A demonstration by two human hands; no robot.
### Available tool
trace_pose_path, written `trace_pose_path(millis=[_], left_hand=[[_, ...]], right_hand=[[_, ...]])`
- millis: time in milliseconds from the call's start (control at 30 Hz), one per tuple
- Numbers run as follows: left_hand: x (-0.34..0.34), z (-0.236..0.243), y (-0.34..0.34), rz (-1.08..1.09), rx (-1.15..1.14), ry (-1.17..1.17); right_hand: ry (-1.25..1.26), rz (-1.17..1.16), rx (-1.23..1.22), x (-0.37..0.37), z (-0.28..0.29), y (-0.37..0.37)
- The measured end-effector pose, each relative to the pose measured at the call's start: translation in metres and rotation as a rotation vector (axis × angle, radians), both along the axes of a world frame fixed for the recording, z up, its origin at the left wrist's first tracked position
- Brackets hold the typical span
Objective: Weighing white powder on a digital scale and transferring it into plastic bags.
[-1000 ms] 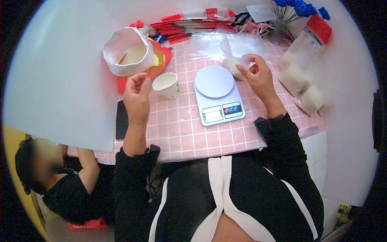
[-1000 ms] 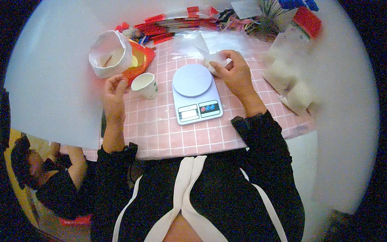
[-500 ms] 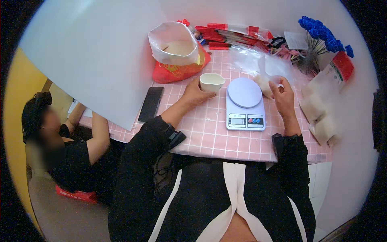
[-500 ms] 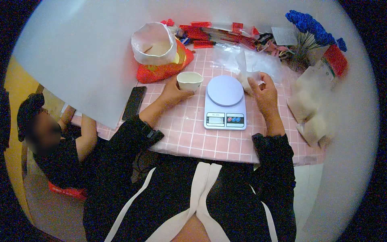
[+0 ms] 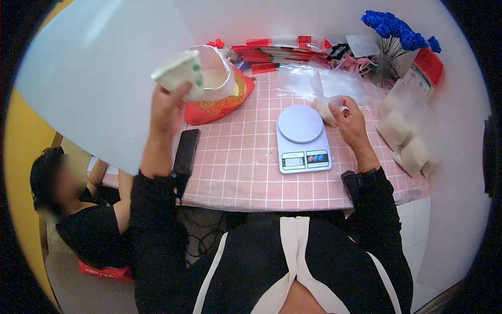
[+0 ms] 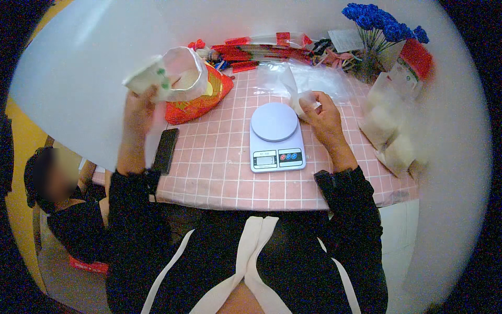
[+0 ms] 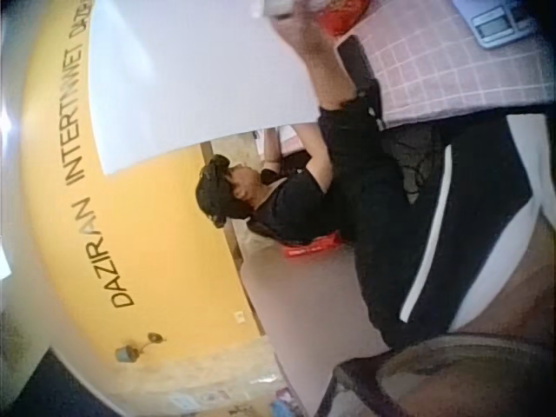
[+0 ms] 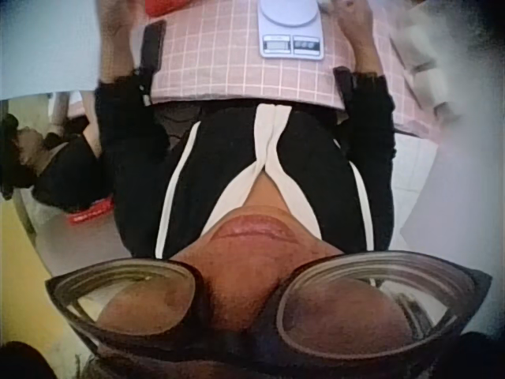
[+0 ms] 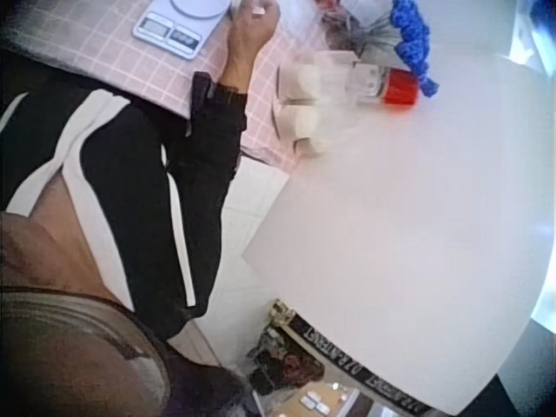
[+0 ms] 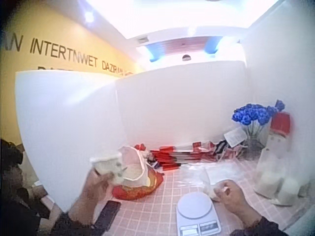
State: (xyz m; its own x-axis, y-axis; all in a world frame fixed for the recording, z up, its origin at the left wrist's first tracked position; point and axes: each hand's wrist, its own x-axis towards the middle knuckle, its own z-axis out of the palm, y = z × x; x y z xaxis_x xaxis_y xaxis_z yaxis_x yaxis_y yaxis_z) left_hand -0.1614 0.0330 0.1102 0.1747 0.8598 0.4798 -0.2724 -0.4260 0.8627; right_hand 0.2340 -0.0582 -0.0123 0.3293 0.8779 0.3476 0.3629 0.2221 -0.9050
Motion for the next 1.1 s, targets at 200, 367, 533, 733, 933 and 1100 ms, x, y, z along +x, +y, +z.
trace_pose_path(millis=[200, 367, 533, 733, 933, 1100], left_hand=[[-0.020, 0.040, 0.077, 0.116, -0.091, 0.387], [-0.020, 0.016, 0.128, 0.236, -0.013, 0.965], [-0.003, 0.008, 0.154, 0.356, 0.355, 1.591], [0.008, -0.041, 0.181, 0.206, 0.687, 2.096], [0.030, -0.056, 0.166, 0.146, 0.482, 1.976], [0.017, -0.070, 0.178, 0.291, 0.369, 2.022]], right_hand=[[-0.070, -0.043, -0.017, 0.003, 0.000, -0.001], [-0.027, -0.061, 0.075, 0.000, 0.003, -0.002], [0.027, -0.073, 0.117, 0.002, 0.011, -0.006], [0.012, -0.030, 0.077, 0.001, 0.016, -0.009], [-0.026, -0.063, 0.102, 0.002, 0.015, -0.009], [-0.053, -0.024, 0.112, -0.003, 0.015, -0.008]])
